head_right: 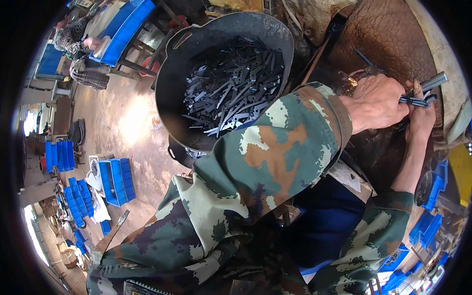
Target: Grind and deburr small metal parts using a bench grinder in a workshop.
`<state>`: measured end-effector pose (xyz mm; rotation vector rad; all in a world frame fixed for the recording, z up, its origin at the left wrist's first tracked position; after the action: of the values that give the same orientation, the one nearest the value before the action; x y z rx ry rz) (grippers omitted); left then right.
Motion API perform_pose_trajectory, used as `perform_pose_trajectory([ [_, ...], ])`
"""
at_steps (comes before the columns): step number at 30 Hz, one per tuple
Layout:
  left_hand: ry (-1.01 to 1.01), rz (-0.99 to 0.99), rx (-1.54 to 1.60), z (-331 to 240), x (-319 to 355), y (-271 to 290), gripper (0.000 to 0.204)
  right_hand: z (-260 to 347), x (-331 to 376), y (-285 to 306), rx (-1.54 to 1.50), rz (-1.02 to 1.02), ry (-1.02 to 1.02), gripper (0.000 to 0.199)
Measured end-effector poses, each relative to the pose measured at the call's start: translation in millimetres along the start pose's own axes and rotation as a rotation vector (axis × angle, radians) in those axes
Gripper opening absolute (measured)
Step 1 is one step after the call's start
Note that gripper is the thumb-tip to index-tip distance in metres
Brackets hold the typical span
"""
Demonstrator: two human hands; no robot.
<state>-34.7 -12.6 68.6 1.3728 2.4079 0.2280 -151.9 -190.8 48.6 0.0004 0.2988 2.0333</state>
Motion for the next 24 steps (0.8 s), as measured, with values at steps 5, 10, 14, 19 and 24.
perform_pose_trajectory([
  [5, -0.007, -0.002, -0.043, 7, 2, 4, 0.028, -8, 0, -11, -0.015, -0.008, -0.019, 0.033],
  [10, -0.009, 0.028, -0.037, 2, 1, 0, 0.027, 6, 7, -7, 0.007, -0.059, -0.029, 0.032],
  [14, -0.023, 0.025, -0.041, 1, 1, 0, 0.027, 10, 11, -13, -0.035, -0.100, -0.025, 0.032],
  [19, -0.031, 0.018, -0.073, 2, 2, 6, 0.026, -1, 4, -9, -0.023, -0.034, -0.039, 0.031],
  [24, -0.052, 0.005, -0.039, -3, 1, 6, 0.026, 13, 10, -7, -0.025, -0.073, -0.016, 0.031],
])
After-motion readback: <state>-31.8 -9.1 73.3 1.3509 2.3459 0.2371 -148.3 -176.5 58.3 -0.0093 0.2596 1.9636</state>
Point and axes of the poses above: each hand's wrist, its own x-axis away from the middle knuckle, its own y-axis out of the back of the hand, z = x × y, the point moved 2 cm from there along -x, towards the middle knuckle, and after that the axes turned 2 degrees about x, right-handed, at the moved point
